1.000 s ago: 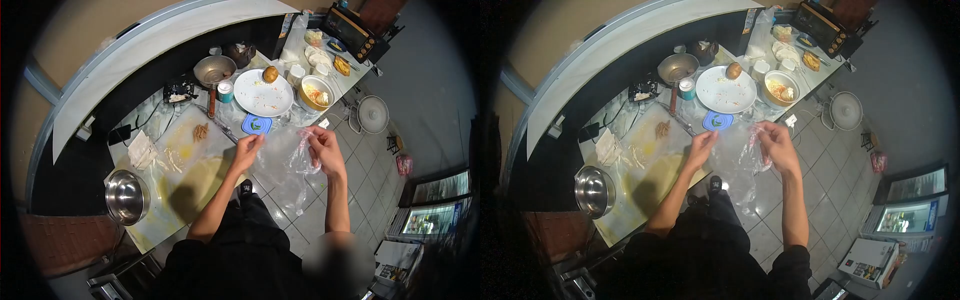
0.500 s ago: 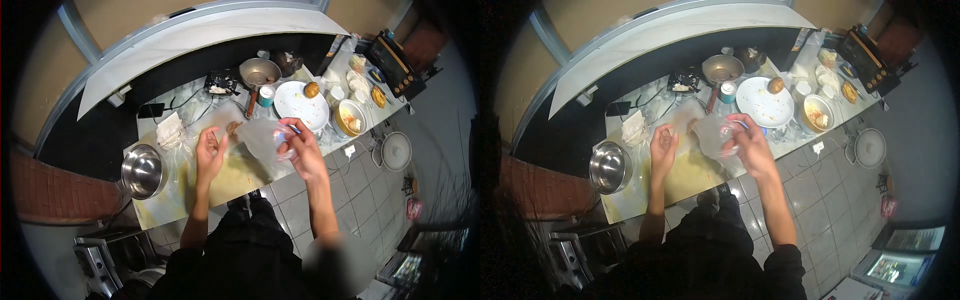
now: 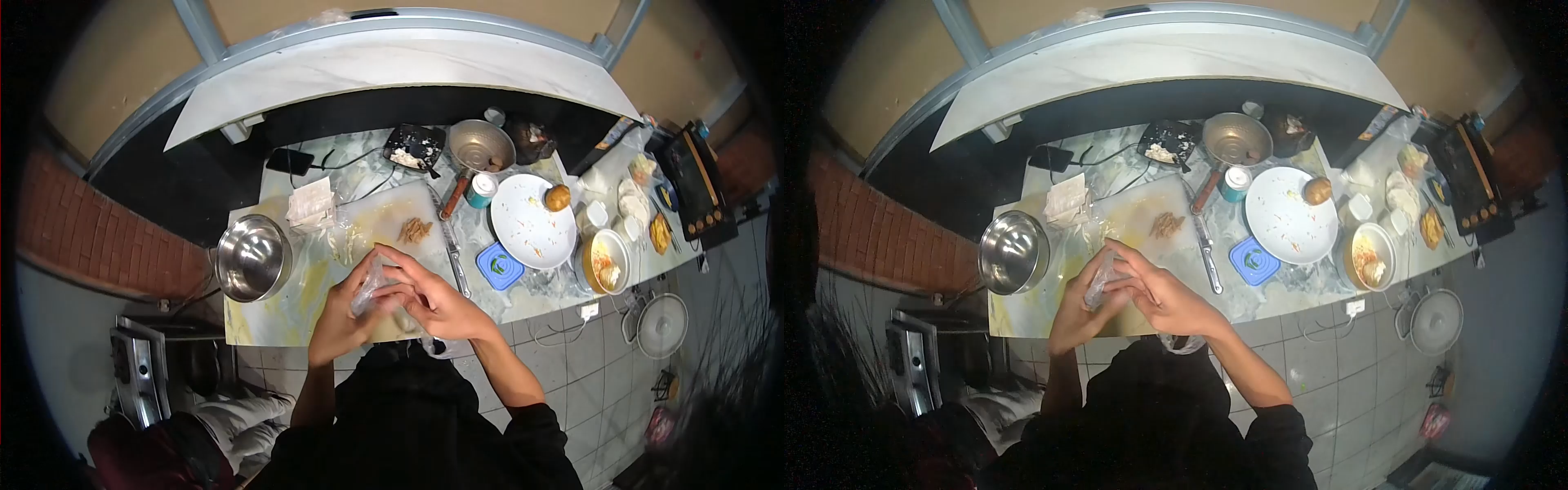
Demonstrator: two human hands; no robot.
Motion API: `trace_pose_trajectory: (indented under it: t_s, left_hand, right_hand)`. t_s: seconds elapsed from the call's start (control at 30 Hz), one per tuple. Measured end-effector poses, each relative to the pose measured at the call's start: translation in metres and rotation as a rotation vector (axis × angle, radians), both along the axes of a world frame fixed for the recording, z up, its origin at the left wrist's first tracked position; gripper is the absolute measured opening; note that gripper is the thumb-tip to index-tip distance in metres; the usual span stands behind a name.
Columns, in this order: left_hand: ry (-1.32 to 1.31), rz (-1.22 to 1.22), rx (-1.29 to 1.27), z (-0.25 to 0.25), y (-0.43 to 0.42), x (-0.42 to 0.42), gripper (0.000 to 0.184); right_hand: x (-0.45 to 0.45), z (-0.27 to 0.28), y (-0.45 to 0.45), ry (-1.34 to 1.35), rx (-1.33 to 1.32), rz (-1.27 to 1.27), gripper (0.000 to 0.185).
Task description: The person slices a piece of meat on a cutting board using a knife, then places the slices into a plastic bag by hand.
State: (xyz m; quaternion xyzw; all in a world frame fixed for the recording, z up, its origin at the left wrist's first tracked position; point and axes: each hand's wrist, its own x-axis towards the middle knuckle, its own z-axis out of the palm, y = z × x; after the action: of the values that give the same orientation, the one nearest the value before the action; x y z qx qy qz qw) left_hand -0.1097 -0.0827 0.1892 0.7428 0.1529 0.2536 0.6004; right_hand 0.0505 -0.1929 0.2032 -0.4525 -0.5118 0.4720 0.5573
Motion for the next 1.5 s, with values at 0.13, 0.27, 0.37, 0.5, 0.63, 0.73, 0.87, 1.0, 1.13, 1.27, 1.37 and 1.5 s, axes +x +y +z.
trace_pose_trajectory:
  t_s: [0.13, 0.27, 0.37, 0.5, 0.63, 0.73, 0.87, 1.0, 1.13, 1.27, 1.37, 1.5]
  left_hand:
    - [0.198, 0.271, 0.023, -0.019, 0.014, -0.004, 0.025]
    - [0.416, 0.431, 0.194, -0.006, 0.017, 0.009, 0.019]
    - [0.426, 0.424, 0.237, -0.023, 0.014, 0.014, 0.015]
    - [0.290, 0.438, -0.127, -0.014, 0.008, 0.023, 0.039]
    - [0.260, 0.416, -0.195, -0.014, 0.016, 0.021, 0.046]
    - [0.267, 0.514, -0.184, -0.016, 0.021, 0.020, 0.048]
    - [0.252, 0.485, -0.204, -0.016, 0.035, 0.018, 0.046]
    - [0.255, 0.425, -0.221, -0.025, 0.047, 0.021, 0.045]
    - [0.269, 0.351, -0.217, -0.025, 0.057, 0.026, 0.045]
    - [0.288, 0.296, -0.225, -0.023, 0.066, 0.028, 0.042]
    - [0.267, 0.294, -0.338, -0.022, 0.071, 0.031, 0.040]
    - [0.213, 0.224, -0.453, -0.031, 0.080, 0.027, 0.039]
  right_hand:
    - [0.031, -0.036, 0.003, 0.220, 0.017, -0.154, 0.053]
    - [0.054, -0.131, 0.014, -0.312, -0.198, -0.553, 0.033]
    - [0.055, -0.168, 0.030, -0.754, -0.261, -0.694, 0.042]
    - [0.051, -0.172, 0.061, -1.054, -0.162, -0.822, 0.065]
    - [0.054, -0.183, 0.088, -1.158, -0.273, -0.861, 0.079]
    - [0.057, -0.190, 0.103, -1.226, -0.292, -0.872, 0.073]
    - [0.055, -0.195, 0.107, -1.215, -0.369, -0.762, 0.049]
    - [0.055, -0.199, 0.109, -1.255, -0.321, -0.788, 0.035]
    - [0.055, -0.205, 0.114, -1.310, -0.356, -0.734, 0.031]
    - [0.051, -0.202, 0.115, -1.291, -0.403, -0.661, 0.035]
    - [0.061, -0.194, 0.108, -1.247, -0.280, -0.647, 0.036]
    - [0.084, -0.221, 0.103, -0.942, -0.215, -0.750, 0.032]
